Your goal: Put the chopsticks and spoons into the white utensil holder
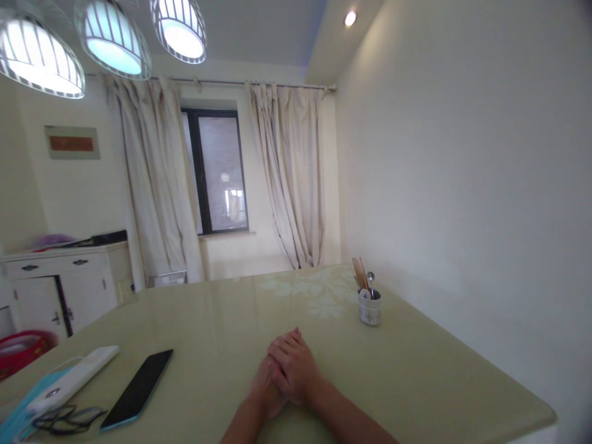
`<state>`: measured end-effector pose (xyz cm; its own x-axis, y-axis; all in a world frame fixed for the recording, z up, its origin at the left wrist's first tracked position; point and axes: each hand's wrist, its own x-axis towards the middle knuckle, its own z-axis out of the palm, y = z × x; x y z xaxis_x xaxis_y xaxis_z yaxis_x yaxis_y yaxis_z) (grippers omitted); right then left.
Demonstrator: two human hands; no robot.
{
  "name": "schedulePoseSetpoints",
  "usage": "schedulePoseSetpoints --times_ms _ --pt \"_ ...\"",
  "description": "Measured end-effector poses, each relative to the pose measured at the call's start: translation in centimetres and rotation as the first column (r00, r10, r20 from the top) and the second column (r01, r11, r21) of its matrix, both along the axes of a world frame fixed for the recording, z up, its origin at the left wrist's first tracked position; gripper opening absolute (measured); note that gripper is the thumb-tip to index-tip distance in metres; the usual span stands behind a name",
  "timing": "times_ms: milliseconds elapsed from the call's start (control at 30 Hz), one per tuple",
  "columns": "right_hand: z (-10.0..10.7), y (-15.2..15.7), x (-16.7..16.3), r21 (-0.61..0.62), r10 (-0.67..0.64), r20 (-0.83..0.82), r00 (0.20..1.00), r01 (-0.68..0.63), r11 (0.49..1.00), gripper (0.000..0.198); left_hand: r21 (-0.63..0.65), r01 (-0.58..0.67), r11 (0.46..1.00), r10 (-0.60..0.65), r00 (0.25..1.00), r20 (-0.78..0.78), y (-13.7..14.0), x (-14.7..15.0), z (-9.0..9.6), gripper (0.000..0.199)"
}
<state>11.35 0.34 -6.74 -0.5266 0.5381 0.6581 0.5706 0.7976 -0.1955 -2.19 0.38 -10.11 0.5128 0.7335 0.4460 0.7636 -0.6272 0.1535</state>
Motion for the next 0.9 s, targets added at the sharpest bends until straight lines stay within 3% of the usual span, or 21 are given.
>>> schedulePoseSetpoints --times_ms 100,200,300,367,467,533,667,800,900 --pt "-0.2 1.3 1.7 0.056 -0.13 -0.112 0.985 0.137 0.989 0.037 0.089 0.0 0.996 0.0 1.0 -0.006 -0.1 -0.1 0.6 0.071" --pt "0.0 3.2 4.7 0.092 -0.369 -0.292 0.882 0.41 0.908 0.043 0.135 -0.03 0.99 0.02 0.997 0.075 -0.6 -0.3 1.2 0.077" --pt "0.9 4.8 8.9 0.048 -0.559 -0.576 0.596 0.707 0.705 0.056 0.145 -0.099 0.984 0.071 0.981 0.182 -1.2 -0.3 1.4 0.07" --pt "1.8 5.4 11.9 -0.054 -0.621 -0.68 0.39 0.818 0.573 0.073 0.13 -0.145 0.981 0.114 0.968 0.223 -1.3 -0.1 1.3 0.057" --pt "2.7 5.9 15.8 -0.278 -0.722 -0.68 0.128 0.866 0.416 0.094 0.113 -0.192 0.975 0.16 0.956 0.246 -1.3 0.2 1.0 0.038" --pt "3.0 6.2 17.5 -0.43 -0.814 -0.579 0.055 0.827 0.362 0.108 0.118 -0.206 0.971 0.17 0.951 0.258 -1.2 0.4 0.8 0.03" --pt "2.9 7.2 19.6 -0.591 -0.904 -0.419 0.083 0.731 0.341 0.119 0.133 -0.214 0.968 0.17 0.945 0.278 -0.9 0.5 0.2 0.021" --pt "2.8 8.2 20.7 -0.645 -0.923 -0.345 0.171 0.671 0.366 0.096 0.096 -0.246 0.964 0.213 0.939 0.269 -0.7 0.5 -0.3 0.025" --pt "2.9 8.5 20.6 -0.608 -0.904 -0.347 0.25 0.674 0.42 0.079 0.008 -0.266 0.964 0.255 0.934 0.252 -0.9 0.6 -0.1 0.026"
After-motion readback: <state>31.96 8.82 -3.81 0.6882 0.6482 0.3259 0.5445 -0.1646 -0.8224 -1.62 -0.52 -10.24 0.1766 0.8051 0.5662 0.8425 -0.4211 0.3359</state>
